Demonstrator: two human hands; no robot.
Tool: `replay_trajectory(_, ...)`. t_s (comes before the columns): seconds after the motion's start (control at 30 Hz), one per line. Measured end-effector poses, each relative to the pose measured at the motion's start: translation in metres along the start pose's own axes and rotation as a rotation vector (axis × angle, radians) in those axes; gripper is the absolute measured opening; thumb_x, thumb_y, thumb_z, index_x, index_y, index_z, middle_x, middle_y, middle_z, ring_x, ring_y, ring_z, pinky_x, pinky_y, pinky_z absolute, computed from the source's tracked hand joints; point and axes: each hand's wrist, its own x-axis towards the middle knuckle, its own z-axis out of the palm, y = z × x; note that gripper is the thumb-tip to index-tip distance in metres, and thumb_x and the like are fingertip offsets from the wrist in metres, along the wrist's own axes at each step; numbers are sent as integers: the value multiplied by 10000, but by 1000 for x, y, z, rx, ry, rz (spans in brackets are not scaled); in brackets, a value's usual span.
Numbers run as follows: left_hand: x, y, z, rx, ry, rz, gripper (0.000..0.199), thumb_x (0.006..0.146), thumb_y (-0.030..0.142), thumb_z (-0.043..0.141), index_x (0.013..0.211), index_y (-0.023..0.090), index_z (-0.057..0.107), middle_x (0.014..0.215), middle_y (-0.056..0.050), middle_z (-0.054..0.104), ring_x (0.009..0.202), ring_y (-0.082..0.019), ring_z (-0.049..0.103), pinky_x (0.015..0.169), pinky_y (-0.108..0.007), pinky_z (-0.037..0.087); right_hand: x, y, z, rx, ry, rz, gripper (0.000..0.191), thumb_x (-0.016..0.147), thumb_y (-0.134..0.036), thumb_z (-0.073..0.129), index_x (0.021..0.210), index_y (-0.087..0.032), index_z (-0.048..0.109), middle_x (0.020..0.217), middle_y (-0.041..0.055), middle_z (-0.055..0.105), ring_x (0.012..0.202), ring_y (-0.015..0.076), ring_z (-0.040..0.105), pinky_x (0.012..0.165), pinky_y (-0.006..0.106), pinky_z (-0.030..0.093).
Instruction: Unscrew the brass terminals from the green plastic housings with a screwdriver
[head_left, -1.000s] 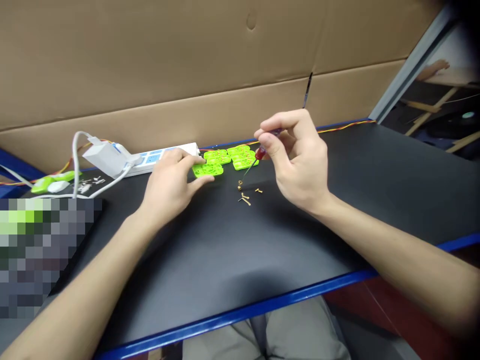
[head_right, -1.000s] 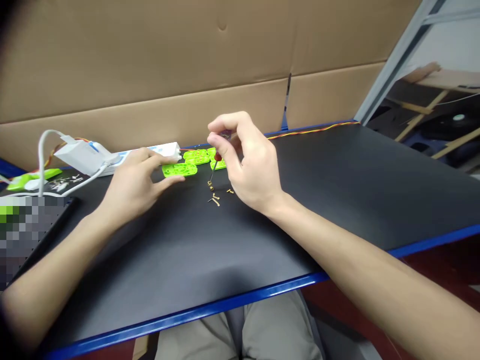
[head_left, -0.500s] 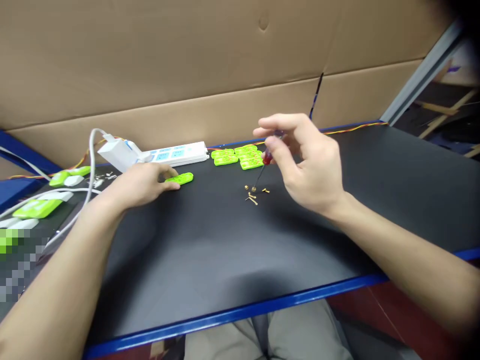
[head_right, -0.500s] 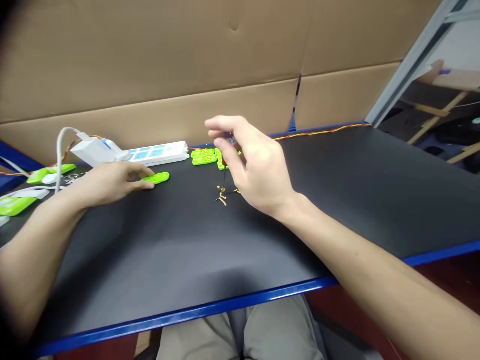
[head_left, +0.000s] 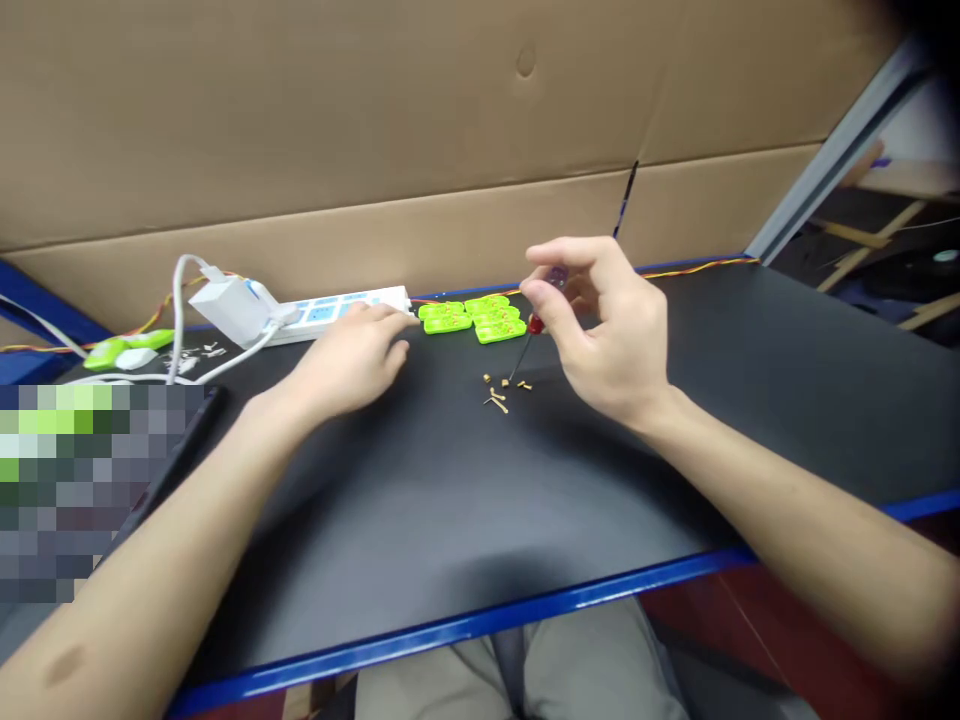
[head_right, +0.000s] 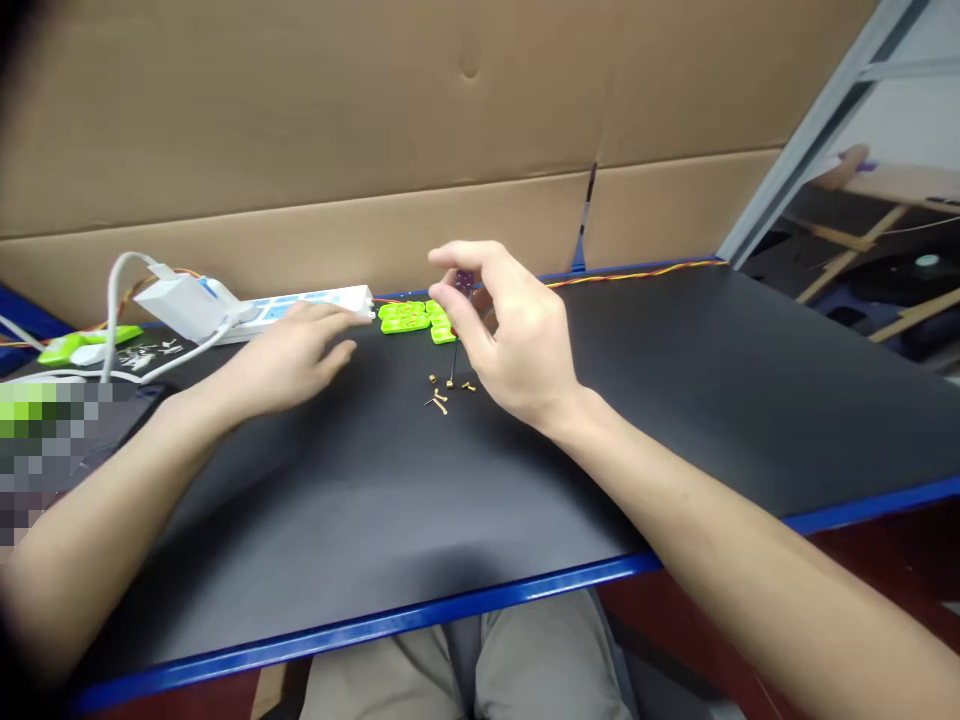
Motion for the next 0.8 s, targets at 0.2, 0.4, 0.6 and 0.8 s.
replay_trajectory(0.2,20,29,24,65,23,38,459,922,197,338,1330,111,532,1302,-153,573,1212,-315,503,1020,-456,429,-1,6,0,4,23,19,181,918,-238,580,1097,-239,604,905,-5,663,648,102,627,580,269,540)
replay_trajectory(0.4,0,27,15,71,63,-35,283,939,324,414,1029,155,621,1094,-138,601,1079,-313,545,916,-432,475,-3,-3,1,61,27,19,190,908,-214,595,1096,-235,604,898,-11,663,625,87,625,608,264,558)
replay_trajectory(0.6,-20,35,3,-120,-25,58,220,949,354,427,931,192,575,962,-85,608,965,-266,550,835,-382,469,-8,-15,6,91,-77,-7,192,899,-204,609,1090,-217,603,916,-14,679,685,80,647,647,230,573)
replay_trajectory(0.8,-25,34,-5,-282,-61,66,173,904,370,522,944,211,578,960,-55,619,965,-247,565,797,-340,450,-5,-2,5,-42,-66,3,143,906,-203,594,1046,-218,618,931,-5,708,683,100,661,631,247,567)
